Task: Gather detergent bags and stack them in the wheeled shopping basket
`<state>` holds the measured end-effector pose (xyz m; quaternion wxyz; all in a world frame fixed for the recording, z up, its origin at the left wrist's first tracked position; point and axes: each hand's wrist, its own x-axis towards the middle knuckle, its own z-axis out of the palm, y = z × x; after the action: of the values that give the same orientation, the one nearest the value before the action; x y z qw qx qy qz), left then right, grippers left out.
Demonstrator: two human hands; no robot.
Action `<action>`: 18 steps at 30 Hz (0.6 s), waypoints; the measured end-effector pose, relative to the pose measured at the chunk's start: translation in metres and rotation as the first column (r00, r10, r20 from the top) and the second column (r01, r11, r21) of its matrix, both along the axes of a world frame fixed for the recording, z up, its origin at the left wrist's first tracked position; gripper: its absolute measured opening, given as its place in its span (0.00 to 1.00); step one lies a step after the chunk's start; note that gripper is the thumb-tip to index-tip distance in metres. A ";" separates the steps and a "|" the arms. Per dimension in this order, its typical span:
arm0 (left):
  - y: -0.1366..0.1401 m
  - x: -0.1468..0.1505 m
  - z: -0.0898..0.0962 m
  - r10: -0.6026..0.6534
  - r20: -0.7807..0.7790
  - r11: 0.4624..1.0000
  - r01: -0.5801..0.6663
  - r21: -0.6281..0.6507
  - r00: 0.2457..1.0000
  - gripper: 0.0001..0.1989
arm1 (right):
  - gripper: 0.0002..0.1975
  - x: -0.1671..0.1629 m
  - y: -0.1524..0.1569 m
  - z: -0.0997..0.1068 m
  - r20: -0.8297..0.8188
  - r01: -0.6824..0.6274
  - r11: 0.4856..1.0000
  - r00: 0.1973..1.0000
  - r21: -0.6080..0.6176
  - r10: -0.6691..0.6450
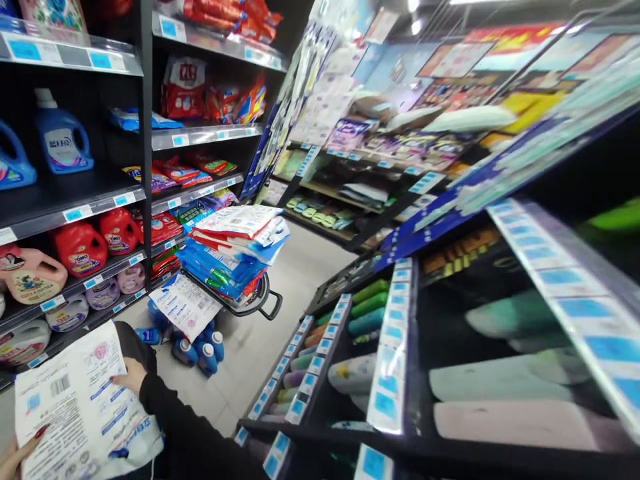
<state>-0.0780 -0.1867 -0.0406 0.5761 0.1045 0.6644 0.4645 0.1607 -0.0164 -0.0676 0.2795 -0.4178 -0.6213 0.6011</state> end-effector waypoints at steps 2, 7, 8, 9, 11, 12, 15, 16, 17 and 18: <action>0.002 0.013 0.025 0.048 0.090 0.998 -0.052 0.041 0.995 0.16 | 0.24 0.004 -0.007 0.014 -0.103 0.032 0.997 0.994 -0.066 -0.039; 0.027 0.024 0.102 0.030 0.115 0.983 -0.050 0.174 0.993 0.30 | 0.29 0.026 -0.011 0.073 -0.250 -0.050 0.985 0.968 -0.166 0.007; 0.033 0.023 0.115 0.031 0.109 0.975 -0.054 0.215 0.994 0.31 | 0.29 0.032 -0.008 0.089 -0.273 -0.036 0.982 0.962 -0.183 -0.016; 0.038 0.023 0.127 0.045 0.105 0.961 -0.072 0.269 0.993 0.31 | 0.29 0.037 -0.006 0.106 -0.295 -0.011 0.980 0.954 -0.200 -0.049; 0.044 0.027 0.150 0.062 0.112 0.929 -0.099 0.357 0.992 0.30 | 0.29 0.047 -0.004 0.141 -0.330 -0.005 0.962 0.940 -0.272 -0.088; 0.046 0.030 0.161 0.069 0.117 0.914 -0.110 0.391 0.991 0.30 | 0.29 0.052 -0.005 0.157 -0.348 -0.031 0.946 0.934 -0.322 -0.087; 0.047 0.041 0.187 0.070 0.116 0.888 -0.115 0.446 0.991 0.28 | 0.27 0.061 -0.013 0.187 -0.398 -0.190 0.861 0.917 -0.471 -0.015; 0.047 0.043 0.193 0.064 0.110 0.884 -0.108 0.454 0.992 0.28 | 0.27 0.061 -0.015 0.190 -0.417 -0.231 0.835 0.909 -0.499 0.002; 0.047 0.044 0.197 0.054 0.102 0.883 -0.095 0.459 0.993 0.28 | 0.27 0.061 -0.018 0.190 -0.431 -0.256 0.819 0.902 -0.513 0.012; 0.047 0.044 0.199 0.045 0.094 0.884 -0.083 0.460 0.995 0.28 | 0.27 0.059 -0.020 0.187 -0.441 -0.269 0.811 0.897 -0.519 0.016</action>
<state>-0.0342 -0.1393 0.1589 0.5451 0.1984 0.5136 0.6322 0.2195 -0.0361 0.1192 0.2212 -0.2949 -0.3702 0.8527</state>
